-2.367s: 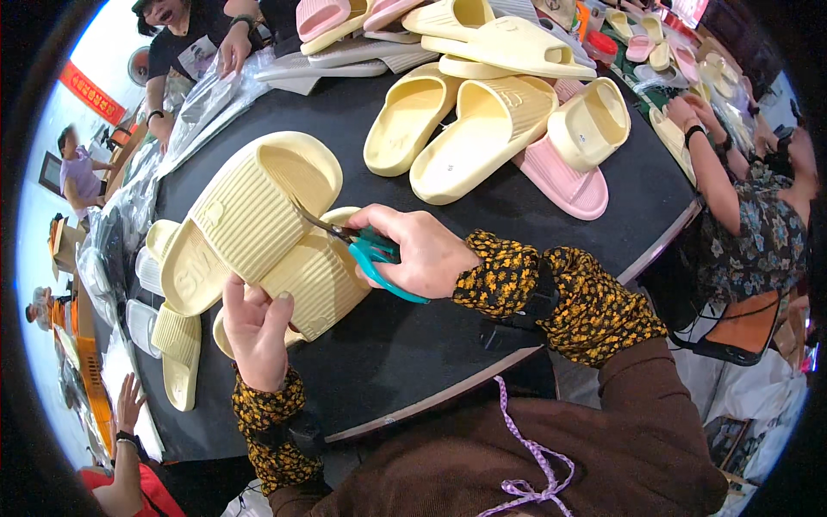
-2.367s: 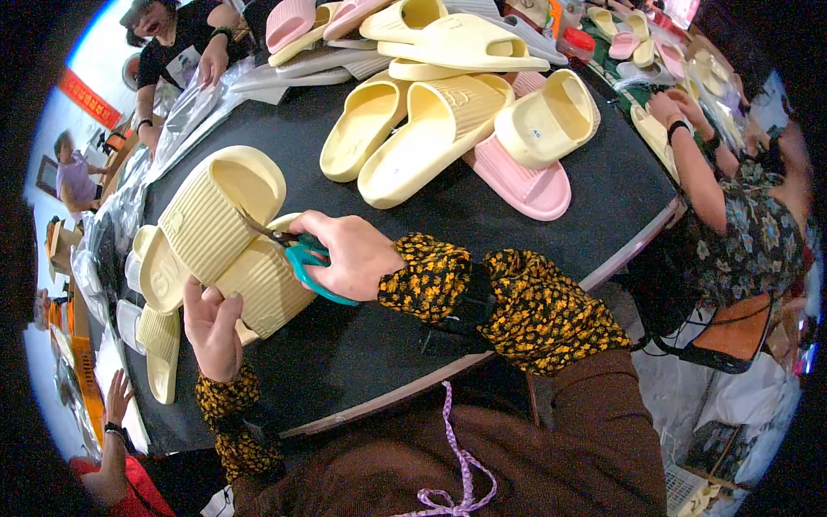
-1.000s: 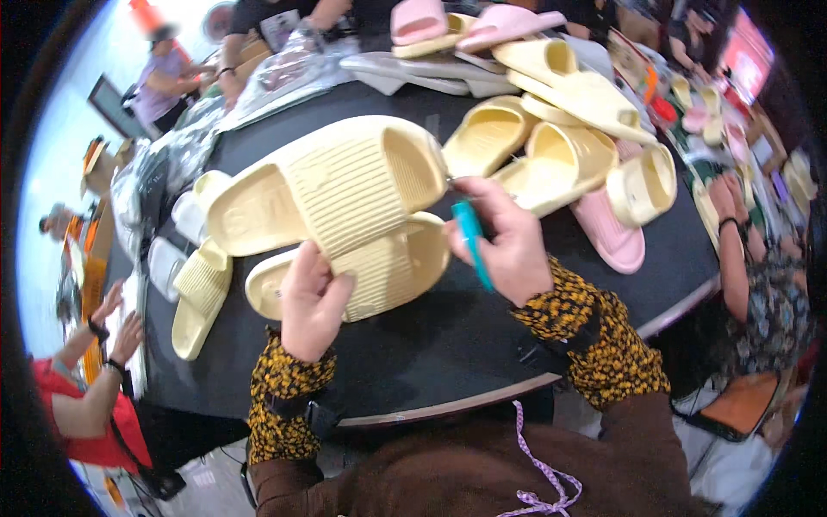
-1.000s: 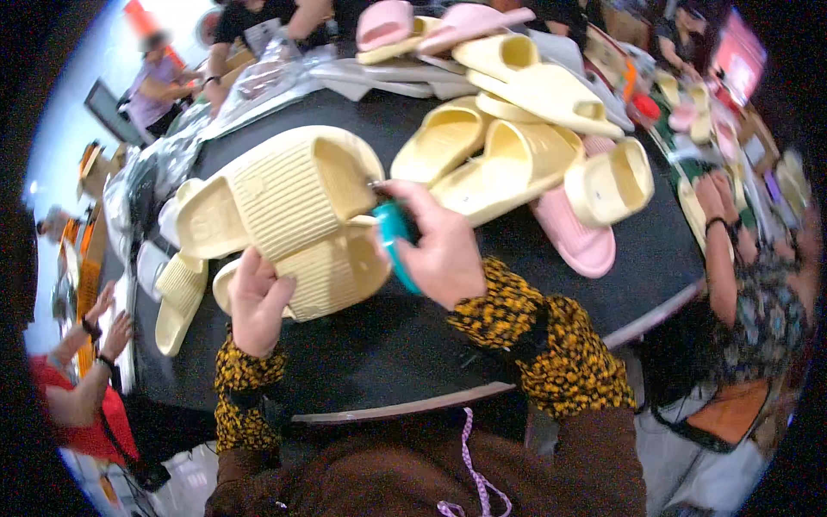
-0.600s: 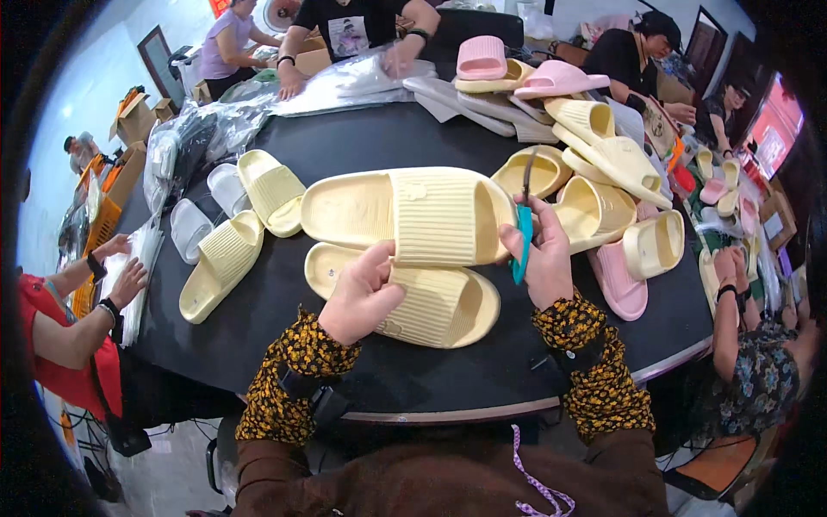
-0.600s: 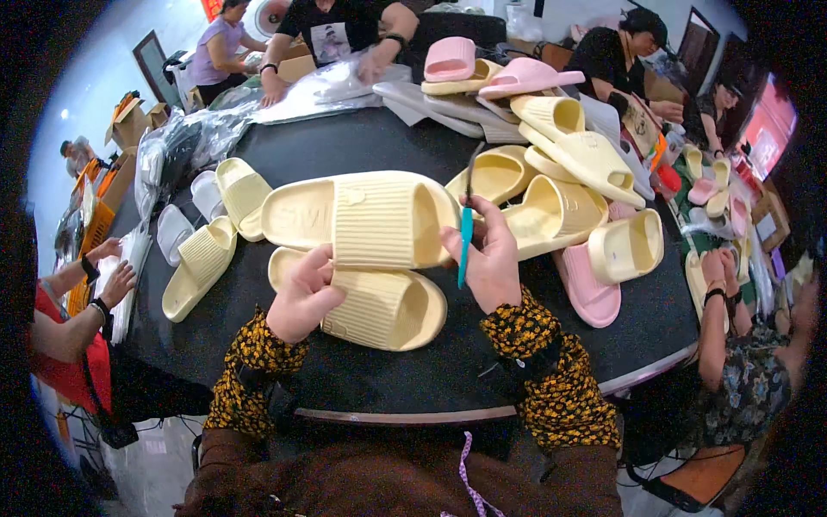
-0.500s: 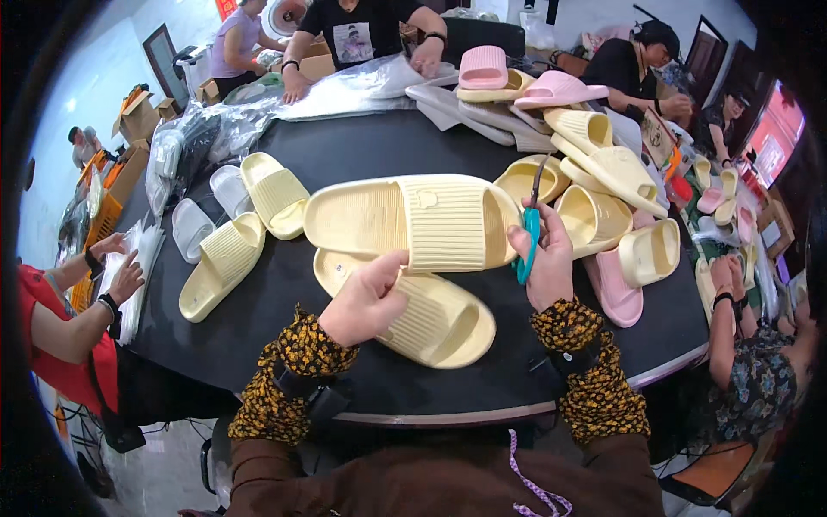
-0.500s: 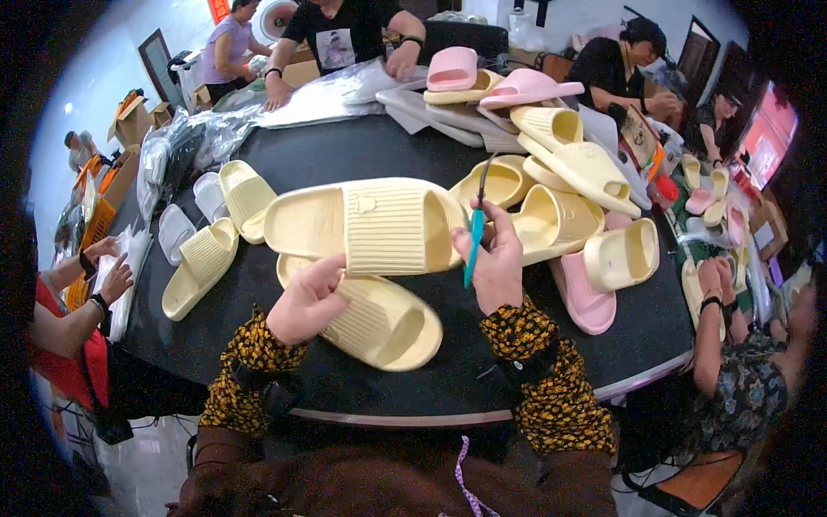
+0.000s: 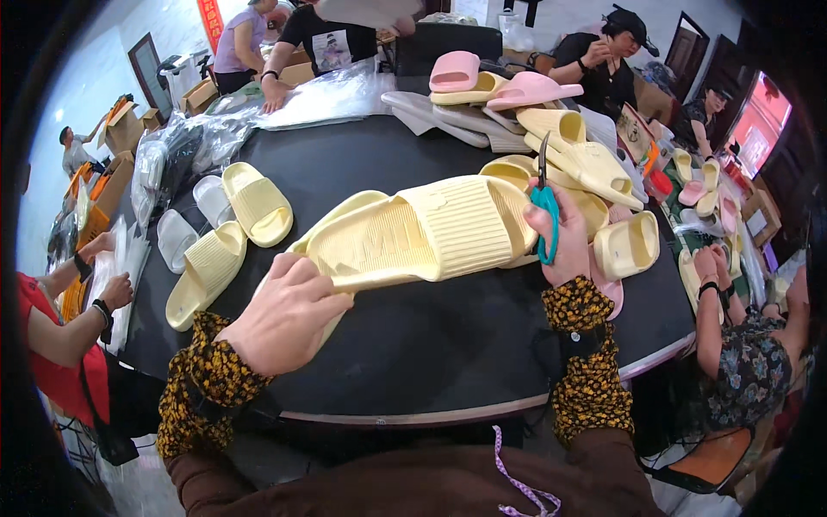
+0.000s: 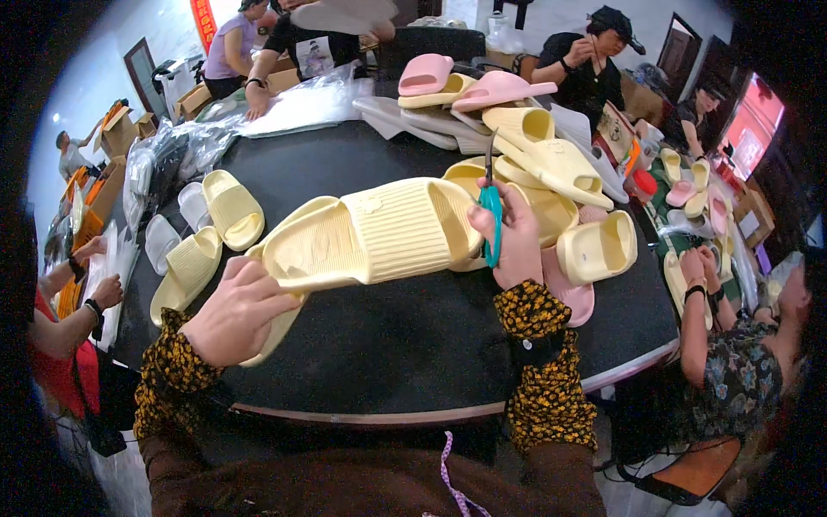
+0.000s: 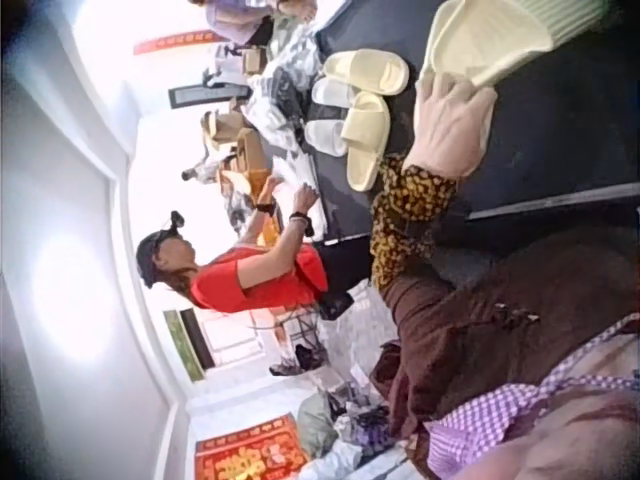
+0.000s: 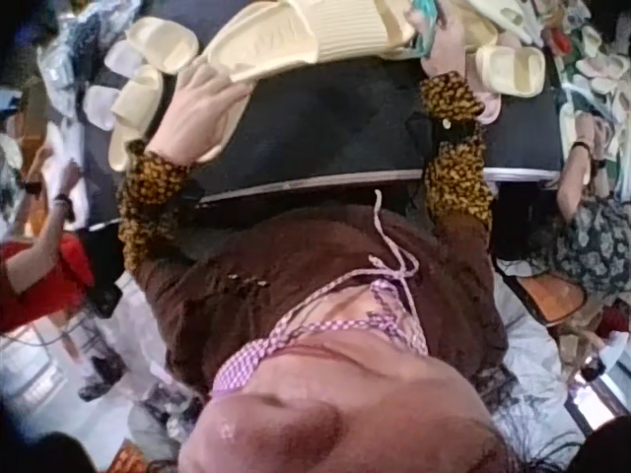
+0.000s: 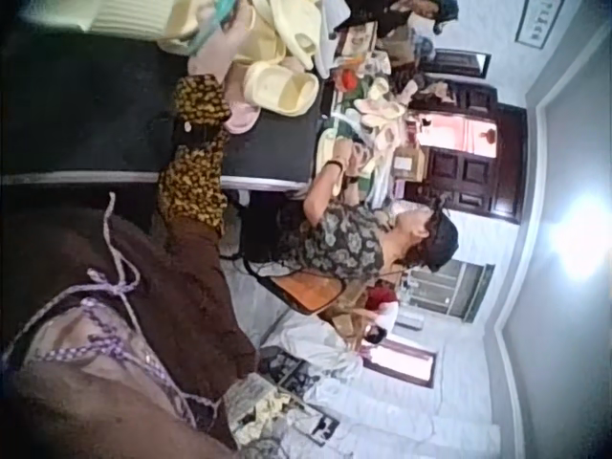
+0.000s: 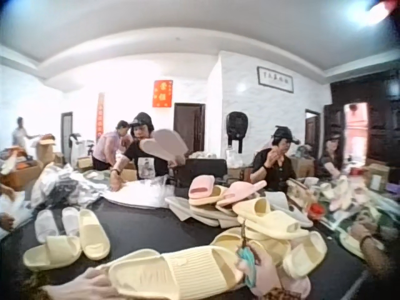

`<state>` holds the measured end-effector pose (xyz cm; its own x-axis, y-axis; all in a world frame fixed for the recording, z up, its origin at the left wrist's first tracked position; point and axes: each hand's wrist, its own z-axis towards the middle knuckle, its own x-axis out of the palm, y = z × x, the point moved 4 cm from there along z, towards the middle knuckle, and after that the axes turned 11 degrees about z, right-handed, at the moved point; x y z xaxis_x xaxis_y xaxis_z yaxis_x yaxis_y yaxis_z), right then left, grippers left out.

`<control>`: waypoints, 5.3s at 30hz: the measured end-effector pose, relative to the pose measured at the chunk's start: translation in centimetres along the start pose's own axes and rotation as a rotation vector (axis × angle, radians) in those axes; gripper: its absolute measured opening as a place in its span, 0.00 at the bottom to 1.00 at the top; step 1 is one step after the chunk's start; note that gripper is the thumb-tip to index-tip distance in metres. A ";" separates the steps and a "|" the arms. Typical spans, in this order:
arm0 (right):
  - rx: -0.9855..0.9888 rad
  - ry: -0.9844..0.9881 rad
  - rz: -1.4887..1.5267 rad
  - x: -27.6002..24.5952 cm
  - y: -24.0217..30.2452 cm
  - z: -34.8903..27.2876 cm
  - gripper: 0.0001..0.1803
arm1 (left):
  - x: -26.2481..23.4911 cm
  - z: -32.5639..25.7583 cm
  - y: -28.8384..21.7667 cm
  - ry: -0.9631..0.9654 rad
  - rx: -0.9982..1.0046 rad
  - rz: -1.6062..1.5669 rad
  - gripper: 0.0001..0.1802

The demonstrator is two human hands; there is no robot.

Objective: Using snips to trim excess material or threads from mass-produced plastic sandals/slides.

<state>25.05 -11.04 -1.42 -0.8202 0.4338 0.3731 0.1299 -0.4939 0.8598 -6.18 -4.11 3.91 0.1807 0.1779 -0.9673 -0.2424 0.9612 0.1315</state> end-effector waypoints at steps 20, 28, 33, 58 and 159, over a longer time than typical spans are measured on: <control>0.183 0.376 -0.271 0.7 -3.9 -0.3 0.30 | 9.4 -8.0 5.6 0.241 -0.421 -0.338 0.59; 0.254 0.401 -0.239 1.8 -4.5 -1.5 0.28 | 8.8 -6.1 4.4 0.160 -0.411 -0.367 0.55; 0.213 0.169 -0.063 1.7 -3.2 -1.3 0.28 | 9.1 -4.8 4.5 0.103 -0.460 -0.419 0.52; 0.067 0.055 0.265 1.9 -0.5 -1.9 0.25 | 12.3 15.6 1.7 -0.152 -0.613 -1.456 0.26; 0.090 0.011 0.175 1.3 -2.8 -2.1 0.24 | 6.4 16.4 9.3 -0.261 -0.338 -0.617 0.23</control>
<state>22.47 -10.65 -4.06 -0.7866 0.3392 0.5160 0.3197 -0.4912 0.8102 8.34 9.47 2.50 0.5889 -0.2878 -0.7552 -0.2957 0.7929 -0.5328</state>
